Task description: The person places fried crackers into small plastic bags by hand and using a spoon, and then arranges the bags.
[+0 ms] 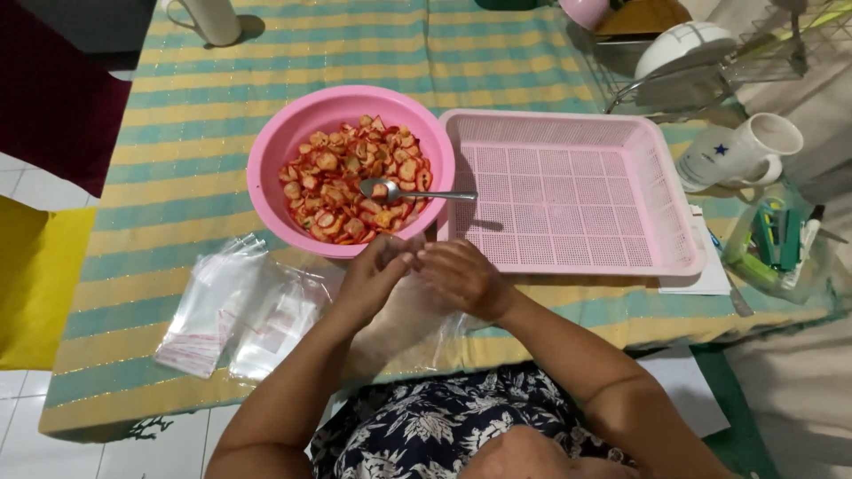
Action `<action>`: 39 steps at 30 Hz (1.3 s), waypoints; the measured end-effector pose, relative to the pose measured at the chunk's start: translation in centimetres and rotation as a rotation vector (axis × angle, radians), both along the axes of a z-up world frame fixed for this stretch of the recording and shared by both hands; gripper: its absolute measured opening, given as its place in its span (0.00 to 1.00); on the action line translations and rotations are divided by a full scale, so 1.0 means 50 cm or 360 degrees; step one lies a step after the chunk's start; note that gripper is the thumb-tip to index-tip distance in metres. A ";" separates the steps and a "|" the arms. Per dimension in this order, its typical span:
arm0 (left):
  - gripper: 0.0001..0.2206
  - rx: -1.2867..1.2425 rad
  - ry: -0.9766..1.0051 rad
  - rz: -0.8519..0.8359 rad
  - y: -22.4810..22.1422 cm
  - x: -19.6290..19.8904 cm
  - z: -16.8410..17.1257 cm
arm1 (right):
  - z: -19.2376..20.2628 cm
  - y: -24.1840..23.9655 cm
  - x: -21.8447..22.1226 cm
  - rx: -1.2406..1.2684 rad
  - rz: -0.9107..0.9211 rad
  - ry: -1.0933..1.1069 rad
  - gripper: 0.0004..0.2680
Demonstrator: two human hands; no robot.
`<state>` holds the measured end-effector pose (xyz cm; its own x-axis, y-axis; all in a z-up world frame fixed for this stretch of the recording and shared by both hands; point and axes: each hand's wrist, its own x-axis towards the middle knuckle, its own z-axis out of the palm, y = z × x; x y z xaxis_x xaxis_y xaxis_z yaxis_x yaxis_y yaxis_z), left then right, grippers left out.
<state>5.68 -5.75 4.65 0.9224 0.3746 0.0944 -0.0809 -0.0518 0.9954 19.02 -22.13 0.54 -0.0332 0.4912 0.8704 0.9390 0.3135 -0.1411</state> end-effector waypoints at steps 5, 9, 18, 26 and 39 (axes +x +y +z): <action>0.06 -0.0156 0.0010 0.0147 0.025 0.016 0.009 | 0.046 -0.033 0.006 -0.0245 0.0134 0.0433 0.17; 0.05 -0.0417 -0.0005 0.0264 0.031 0.036 0.066 | 0.102 -0.040 0.047 -0.0288 0.0635 0.2269 0.14; 0.04 -0.0571 -0.0034 0.0303 0.036 0.108 0.086 | 0.157 -0.011 0.103 -0.0437 0.0387 0.2082 0.18; 0.06 -0.0583 -0.0196 0.0219 0.055 0.162 0.115 | 0.222 0.004 0.120 -0.0665 0.0120 0.1609 0.15; 0.23 -0.0700 -0.0225 -0.0034 0.063 0.176 0.126 | 0.203 0.024 0.141 -0.0428 0.0061 0.1557 0.05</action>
